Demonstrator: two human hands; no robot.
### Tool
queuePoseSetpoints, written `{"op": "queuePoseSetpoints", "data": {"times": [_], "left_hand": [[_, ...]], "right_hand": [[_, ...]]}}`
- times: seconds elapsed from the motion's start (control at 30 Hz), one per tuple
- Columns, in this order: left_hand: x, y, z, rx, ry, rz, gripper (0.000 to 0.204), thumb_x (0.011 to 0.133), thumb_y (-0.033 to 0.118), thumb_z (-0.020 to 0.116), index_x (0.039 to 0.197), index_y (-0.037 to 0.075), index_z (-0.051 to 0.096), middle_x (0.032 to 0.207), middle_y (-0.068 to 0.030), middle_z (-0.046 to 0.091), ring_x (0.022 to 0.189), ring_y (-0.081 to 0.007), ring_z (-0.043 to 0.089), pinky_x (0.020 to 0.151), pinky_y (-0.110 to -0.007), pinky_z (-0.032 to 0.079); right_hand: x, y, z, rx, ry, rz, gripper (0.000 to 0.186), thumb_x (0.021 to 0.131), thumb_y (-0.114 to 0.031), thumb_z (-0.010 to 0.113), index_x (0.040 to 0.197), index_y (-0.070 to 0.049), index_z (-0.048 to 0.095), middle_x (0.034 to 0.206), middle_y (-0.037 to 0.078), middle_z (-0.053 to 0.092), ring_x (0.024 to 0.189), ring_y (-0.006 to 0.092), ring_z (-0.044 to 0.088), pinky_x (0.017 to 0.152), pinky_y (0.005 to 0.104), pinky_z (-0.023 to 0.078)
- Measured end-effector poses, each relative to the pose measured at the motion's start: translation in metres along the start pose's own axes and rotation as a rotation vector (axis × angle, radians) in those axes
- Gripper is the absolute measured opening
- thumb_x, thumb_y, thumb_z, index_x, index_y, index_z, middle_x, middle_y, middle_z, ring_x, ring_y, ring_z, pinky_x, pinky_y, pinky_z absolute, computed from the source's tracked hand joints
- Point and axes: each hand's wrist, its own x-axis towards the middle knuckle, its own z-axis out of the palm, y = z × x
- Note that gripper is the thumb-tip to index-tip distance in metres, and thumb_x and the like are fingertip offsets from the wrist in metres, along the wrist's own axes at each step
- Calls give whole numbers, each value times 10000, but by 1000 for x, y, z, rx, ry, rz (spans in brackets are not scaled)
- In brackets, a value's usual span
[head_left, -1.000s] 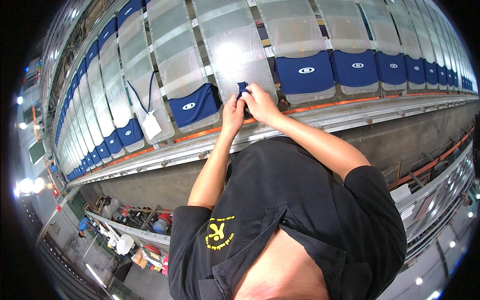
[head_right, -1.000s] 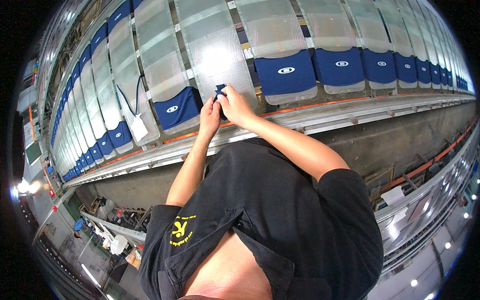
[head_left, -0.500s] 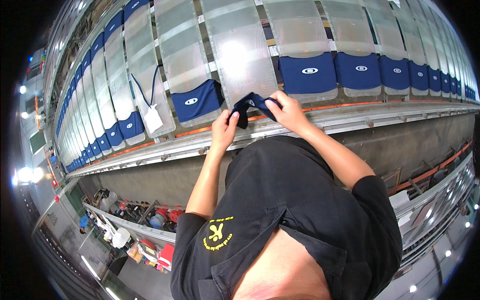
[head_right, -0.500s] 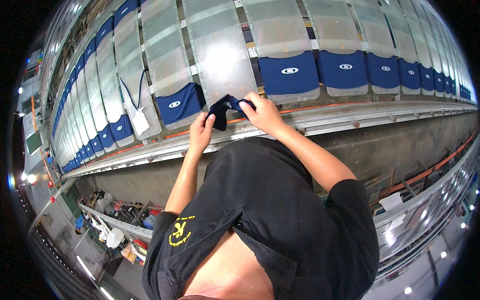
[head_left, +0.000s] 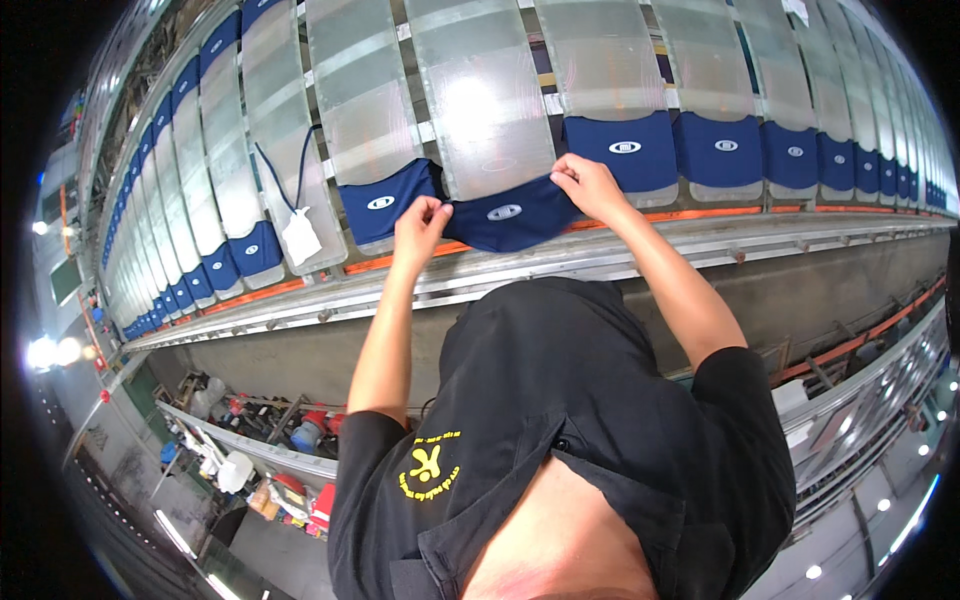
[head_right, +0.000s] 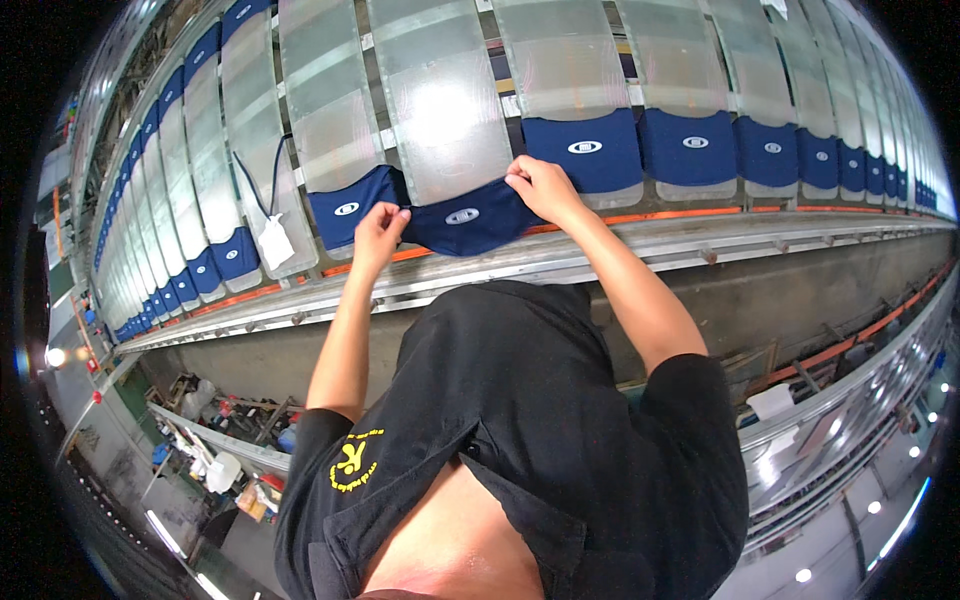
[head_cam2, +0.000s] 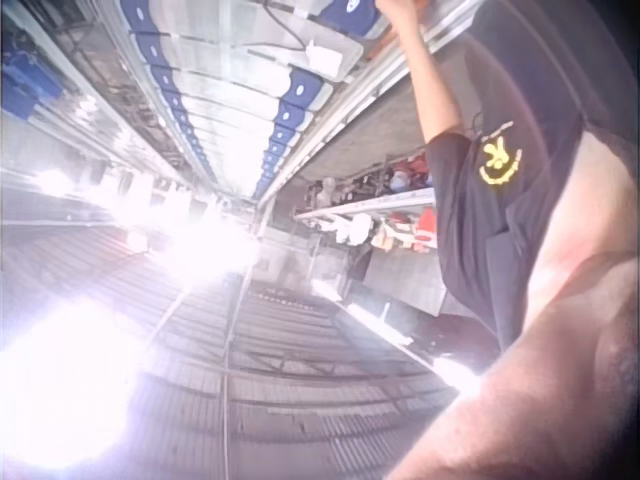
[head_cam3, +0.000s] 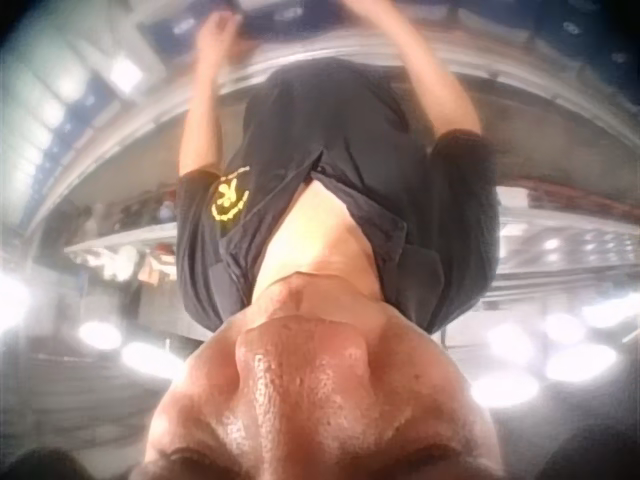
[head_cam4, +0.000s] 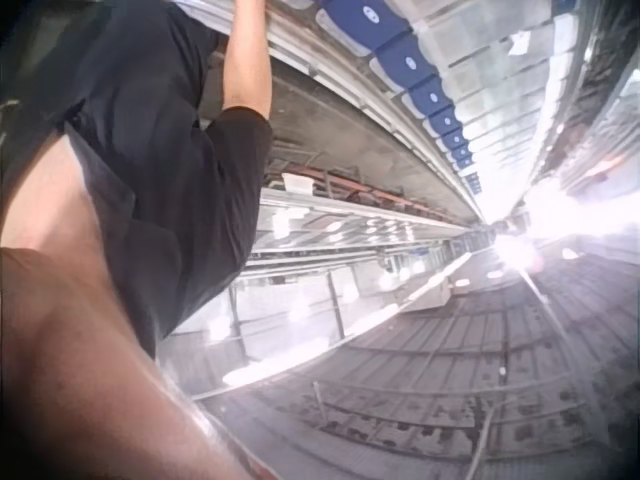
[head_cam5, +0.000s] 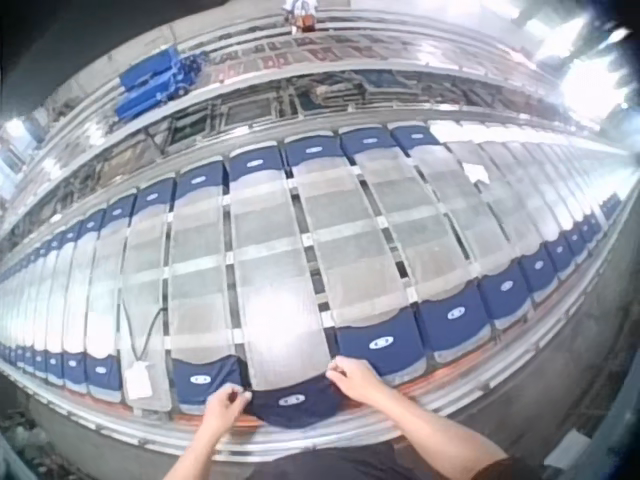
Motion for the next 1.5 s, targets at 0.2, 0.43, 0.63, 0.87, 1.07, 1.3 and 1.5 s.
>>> {"op": "queuePoseSetpoints", "data": {"times": [0.2,0.43,0.63,0.87,1.07,1.3,1.5], "left_hand": [[67,12,-9,103,1,35,223,909,225,706,964,12,669,750,-84,667,665,-146,586,655,-307,481],[100,29,-20,251,-38,95,278,905,284,706,988,19,700,784,-101,682,745,-206,647,715,-332,502],[92,24,-18,279,219,295,298,905,293,715,1045,30,716,936,-128,723,883,-243,687,791,-342,517],[16,34,26,61,7,226,267,900,266,721,1022,28,721,872,-78,687,698,-158,599,667,-300,491],[24,71,85,-11,-120,232,328,914,302,707,1070,14,705,828,-79,709,686,-83,615,612,-270,478],[71,139,161,12,-234,-93,527,972,362,610,1328,-22,549,710,-81,687,503,-118,572,467,-288,464],[100,150,199,99,-115,-189,539,966,310,606,1369,-30,493,699,-78,691,493,-137,592,451,-288,473]], "right_hand": [[48,-10,-12,-169,33,11,182,908,-199,682,964,-26,667,807,135,704,740,282,690,677,376,518],[76,-7,-17,-278,73,33,197,902,-217,685,983,-38,677,859,147,707,782,298,685,718,396,523],[66,-16,-16,-305,252,-44,250,892,-211,693,1049,-18,679,933,159,705,816,299,684,754,395,540],[-17,25,-49,-217,285,167,237,920,-222,698,1078,-45,691,890,83,724,788,126,665,753,289,539],[-42,61,-125,-316,460,243,284,912,-252,688,1122,-61,681,934,129,731,843,244,714,784,363,556],[-5,95,-190,-306,263,163,409,929,-263,666,1244,-5,628,837,117,726,775,191,712,704,335,543],[37,87,-202,-176,-19,359,328,957,-208,575,1172,30,644,731,129,706,630,213,684,627,385,540]]}}
